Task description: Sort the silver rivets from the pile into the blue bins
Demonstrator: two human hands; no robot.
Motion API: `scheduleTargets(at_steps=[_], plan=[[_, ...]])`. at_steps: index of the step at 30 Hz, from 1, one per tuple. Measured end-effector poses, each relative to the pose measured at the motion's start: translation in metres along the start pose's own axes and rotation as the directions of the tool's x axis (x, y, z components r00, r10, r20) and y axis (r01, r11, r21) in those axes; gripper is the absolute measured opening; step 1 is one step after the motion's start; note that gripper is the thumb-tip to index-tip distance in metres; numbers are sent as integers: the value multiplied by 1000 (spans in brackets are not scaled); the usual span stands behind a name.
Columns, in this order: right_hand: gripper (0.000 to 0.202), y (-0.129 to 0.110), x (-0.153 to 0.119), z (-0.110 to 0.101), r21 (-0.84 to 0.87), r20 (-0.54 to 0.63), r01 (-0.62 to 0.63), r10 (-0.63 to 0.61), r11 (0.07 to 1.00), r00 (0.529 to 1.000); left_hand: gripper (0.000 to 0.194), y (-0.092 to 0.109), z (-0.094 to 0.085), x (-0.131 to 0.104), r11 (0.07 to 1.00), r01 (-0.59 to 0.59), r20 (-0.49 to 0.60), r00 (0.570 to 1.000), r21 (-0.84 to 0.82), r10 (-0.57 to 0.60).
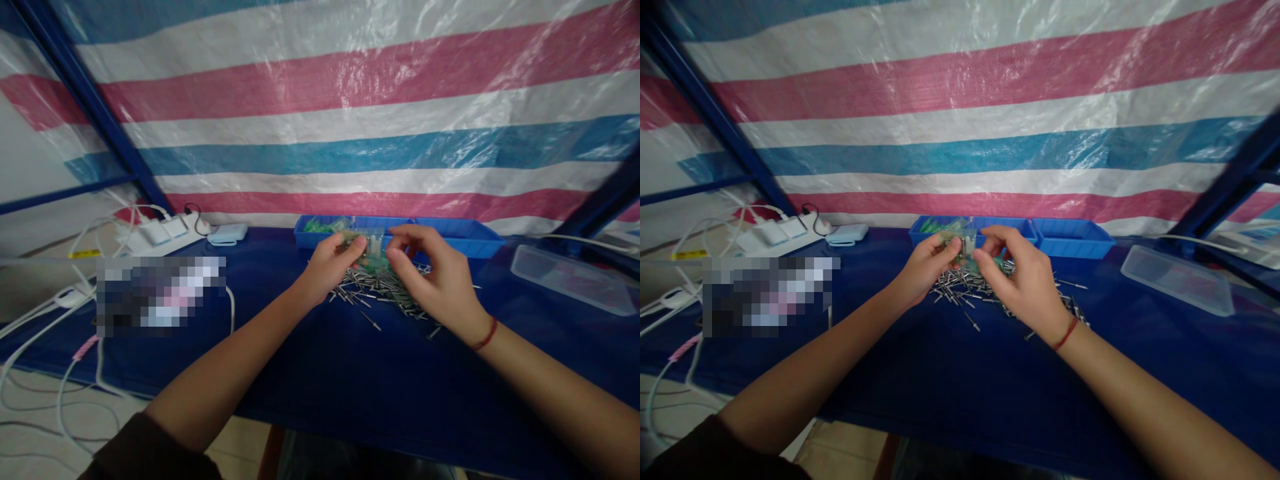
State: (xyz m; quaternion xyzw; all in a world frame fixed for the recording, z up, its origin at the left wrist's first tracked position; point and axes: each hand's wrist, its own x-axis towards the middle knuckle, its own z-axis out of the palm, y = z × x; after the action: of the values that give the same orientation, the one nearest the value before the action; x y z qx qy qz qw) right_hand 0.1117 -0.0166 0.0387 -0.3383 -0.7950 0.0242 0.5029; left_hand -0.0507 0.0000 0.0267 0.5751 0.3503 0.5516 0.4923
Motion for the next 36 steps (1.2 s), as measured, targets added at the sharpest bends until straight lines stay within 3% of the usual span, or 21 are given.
scheduleTargets(at_steps=[4,7,9,11,14,16,21,26,29,32,36], plan=[[36,1,-6,10,115,53,-128,122,985,991,18,-5,0,2,994,-58,20,998,91,56],[35,8,-9,16,143,33,-168,165,975,986,27,-8,-4,1,947,-51,27,999,317,44],[25,13,-7,17,103,-5,-173,174,980,985,35,-7,-7,-2,814,-88,9,995,574,101],[15,18,-2,15,45,-68,-177,180,983,981,41,-5,-10,-5,596,-156,47,980,787,194],[13,25,12,15,-12,-113,-200,197,980,974,44,-1,-11,-9,321,-254,176,951,912,253],[14,28,25,21,-42,-98,-198,193,979,976,40,1,-10,-10,239,-300,242,939,923,246],[18,37,66,58,-34,-71,-166,163,986,984,34,2,-7,-14,200,-348,309,929,916,204],[22,52,89,90,-124,139,-198,215,972,967,34,2,-9,-15,189,-354,326,931,916,164],[25,60,84,81,-175,138,-225,251,958,958,34,0,-12,-14,183,-351,328,934,918,141],[27,73,69,53,-292,148,-270,322,918,935,34,-4,-13,-13,188,-333,317,942,924,111],[22,89,37,20,-417,247,-289,413,862,877,33,-8,-12,-12,199,-317,310,948,927,64]])
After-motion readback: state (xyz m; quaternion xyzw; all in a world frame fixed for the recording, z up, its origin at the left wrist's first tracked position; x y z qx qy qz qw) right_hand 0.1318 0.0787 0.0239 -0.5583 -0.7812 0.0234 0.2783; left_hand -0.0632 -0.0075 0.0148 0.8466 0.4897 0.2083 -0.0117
